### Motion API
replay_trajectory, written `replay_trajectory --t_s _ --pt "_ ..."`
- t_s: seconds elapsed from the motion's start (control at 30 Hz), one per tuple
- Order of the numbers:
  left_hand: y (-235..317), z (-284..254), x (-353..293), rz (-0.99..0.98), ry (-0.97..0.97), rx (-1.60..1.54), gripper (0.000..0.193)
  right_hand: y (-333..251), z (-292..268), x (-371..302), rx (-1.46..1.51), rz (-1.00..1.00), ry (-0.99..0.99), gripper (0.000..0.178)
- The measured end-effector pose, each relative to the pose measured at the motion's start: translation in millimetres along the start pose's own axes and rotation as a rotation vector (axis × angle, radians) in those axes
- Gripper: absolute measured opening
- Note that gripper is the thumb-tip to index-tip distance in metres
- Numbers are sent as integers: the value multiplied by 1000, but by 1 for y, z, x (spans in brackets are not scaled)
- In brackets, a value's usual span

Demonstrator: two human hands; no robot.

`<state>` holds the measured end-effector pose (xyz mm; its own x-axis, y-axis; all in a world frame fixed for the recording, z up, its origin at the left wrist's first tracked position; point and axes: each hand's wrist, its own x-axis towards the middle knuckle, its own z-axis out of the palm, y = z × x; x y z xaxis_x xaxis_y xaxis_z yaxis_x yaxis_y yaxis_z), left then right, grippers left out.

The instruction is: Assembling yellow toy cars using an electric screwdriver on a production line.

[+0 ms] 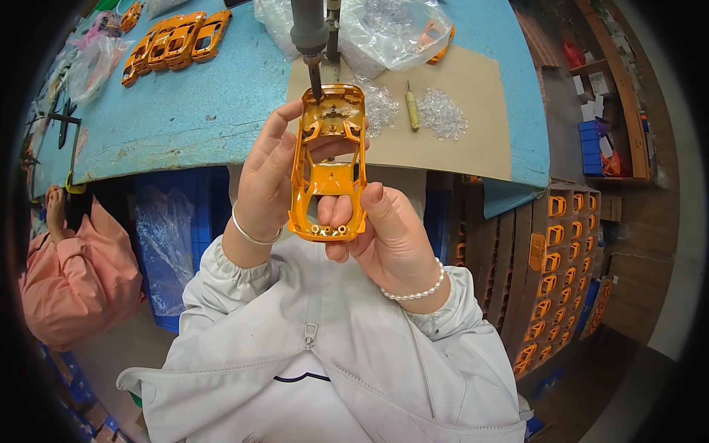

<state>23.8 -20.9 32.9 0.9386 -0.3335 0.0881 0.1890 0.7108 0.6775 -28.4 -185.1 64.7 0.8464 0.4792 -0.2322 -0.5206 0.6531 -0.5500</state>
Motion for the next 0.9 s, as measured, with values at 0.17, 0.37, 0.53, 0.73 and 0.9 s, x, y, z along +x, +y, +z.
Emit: replay_trajectory --t_s 0.17,0.37,0.53,0.73,0.9 --pt "2 8 2 -8 -2 -8 48 -8 -2 -4 -3 -19 15 53" --pt "-2 10 -7 -97 20 -99 54 1 -16 -1 62 33 56 51" --pt "16 -25 -30 -111 231 46 60 -19 -7 8 -359 224 142 49" --pt "165 -223 -42 5 869 2226 52 -135 -108 59 -1667 -558 651 21" --pt "173 -232 -39 164 1228 2603 44 -178 -154 136 -1903 -601 539 28"
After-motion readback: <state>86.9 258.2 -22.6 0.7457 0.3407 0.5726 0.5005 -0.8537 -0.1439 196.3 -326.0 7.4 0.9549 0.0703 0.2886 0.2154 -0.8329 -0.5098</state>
